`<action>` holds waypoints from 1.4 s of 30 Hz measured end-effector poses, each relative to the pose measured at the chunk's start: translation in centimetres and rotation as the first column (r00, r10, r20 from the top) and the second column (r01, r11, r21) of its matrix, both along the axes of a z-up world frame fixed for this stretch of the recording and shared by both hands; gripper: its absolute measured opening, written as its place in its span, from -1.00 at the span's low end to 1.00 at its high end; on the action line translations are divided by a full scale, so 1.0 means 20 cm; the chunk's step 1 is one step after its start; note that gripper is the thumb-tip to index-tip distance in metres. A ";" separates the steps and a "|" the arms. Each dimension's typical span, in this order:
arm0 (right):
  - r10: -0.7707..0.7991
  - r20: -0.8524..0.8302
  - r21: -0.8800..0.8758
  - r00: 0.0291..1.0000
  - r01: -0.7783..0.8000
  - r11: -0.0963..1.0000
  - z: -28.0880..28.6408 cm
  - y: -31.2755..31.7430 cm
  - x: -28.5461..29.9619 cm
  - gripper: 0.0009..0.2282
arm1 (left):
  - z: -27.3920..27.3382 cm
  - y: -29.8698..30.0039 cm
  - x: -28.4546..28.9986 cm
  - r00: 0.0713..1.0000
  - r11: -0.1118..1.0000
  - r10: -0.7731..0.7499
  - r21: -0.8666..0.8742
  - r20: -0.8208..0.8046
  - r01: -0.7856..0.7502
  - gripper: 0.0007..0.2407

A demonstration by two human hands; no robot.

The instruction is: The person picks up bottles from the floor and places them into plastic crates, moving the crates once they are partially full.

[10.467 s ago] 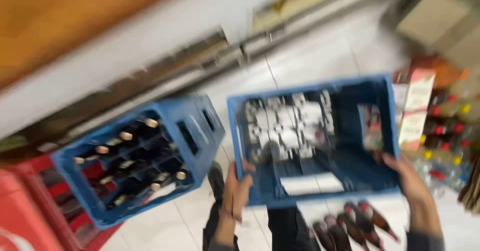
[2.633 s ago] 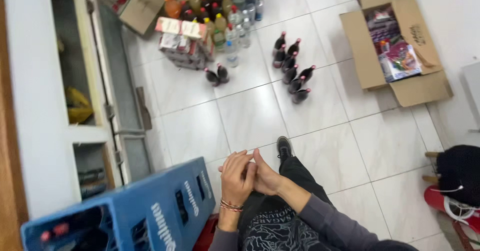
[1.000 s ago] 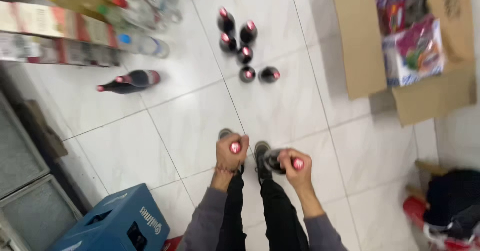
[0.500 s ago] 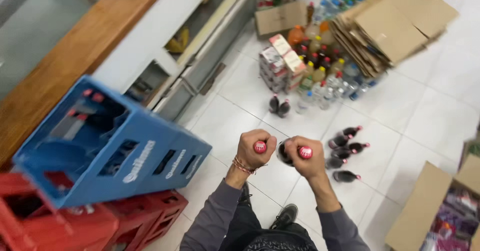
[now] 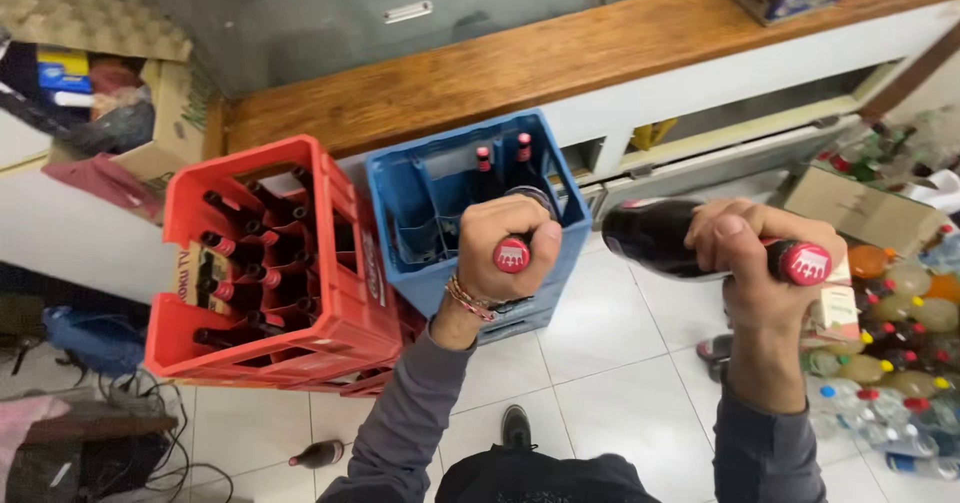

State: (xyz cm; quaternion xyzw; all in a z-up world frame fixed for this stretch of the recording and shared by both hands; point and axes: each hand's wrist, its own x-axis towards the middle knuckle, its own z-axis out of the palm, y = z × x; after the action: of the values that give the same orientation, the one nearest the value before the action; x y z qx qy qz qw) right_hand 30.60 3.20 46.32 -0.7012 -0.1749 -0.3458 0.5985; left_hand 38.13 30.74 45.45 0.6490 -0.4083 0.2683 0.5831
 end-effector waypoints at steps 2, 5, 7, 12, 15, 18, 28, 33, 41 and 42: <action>0.045 -0.023 -0.021 0.999 -0.045 0.999 0.03 0.14 0.21 -0.50 | -0.02 0.17 0.11 0.996 0.997 0.082 -0.006 0.018 -0.082 -0.66; 0.211 0.005 -0.002 0.978 -0.211 0.978 -0.08 0.30 0.56 -0.52 | -0.17 0.37 0.28 0.971 0.971 0.238 0.006 -0.017 -0.238 -0.64; 0.408 0.102 0.088 0.907 -0.417 0.905 -0.22 0.40 0.83 -0.44 | -0.34 0.51 0.44 0.966 0.962 0.254 -0.089 -0.036 -0.257 -0.63; 0.466 0.009 0.072 0.885 -0.465 0.882 -0.52 0.72 1.30 -0.47 | -0.58 0.62 0.72 0.909 0.910 0.410 -0.040 -0.067 -0.413 -0.64; 0.507 -0.059 0.071 0.860 -0.503 0.862 -0.75 0.90 1.54 -0.48 | -0.77 0.67 0.87 0.854 0.856 0.514 -0.014 -0.080 -0.516 -0.65; 0.547 -0.113 0.094 0.829 -0.539 0.837 -0.92 0.99 1.76 -0.47 | -0.96 0.69 1.03 0.797 0.803 0.590 -0.014 -0.126 -0.596 -0.64; 0.483 -0.205 0.075 0.851 -0.479 0.875 -1.44 1.22 2.01 -0.48 | -1.44 0.76 1.34 0.711 0.730 0.672 0.020 -0.209 -0.684 -0.67; 0.442 -0.279 0.060 0.853 -0.444 0.894 -1.82 1.26 2.10 -0.54 | -1.67 0.75 1.41 0.684 0.724 0.673 0.065 -0.283 -0.686 -0.70; 0.287 -0.469 0.007 0.836 -0.321 0.947 -2.32 1.37 2.09 -0.70 | -2.06 0.76 1.56 0.465 0.572 0.782 0.179 -0.415 -0.800 -0.66; 0.233 -0.537 -0.022 0.811 -0.289 0.957 -2.39 1.40 2.10 -0.71 | -2.10 0.76 1.56 0.410 0.567 0.756 0.197 -0.510 -0.800 -0.66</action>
State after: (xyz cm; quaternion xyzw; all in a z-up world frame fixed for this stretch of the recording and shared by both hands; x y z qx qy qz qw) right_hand 72.67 31.16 -1.48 -0.7680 -0.1153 -0.0442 0.6284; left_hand 69.25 46.00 3.41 0.7869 0.1339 0.3279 0.5053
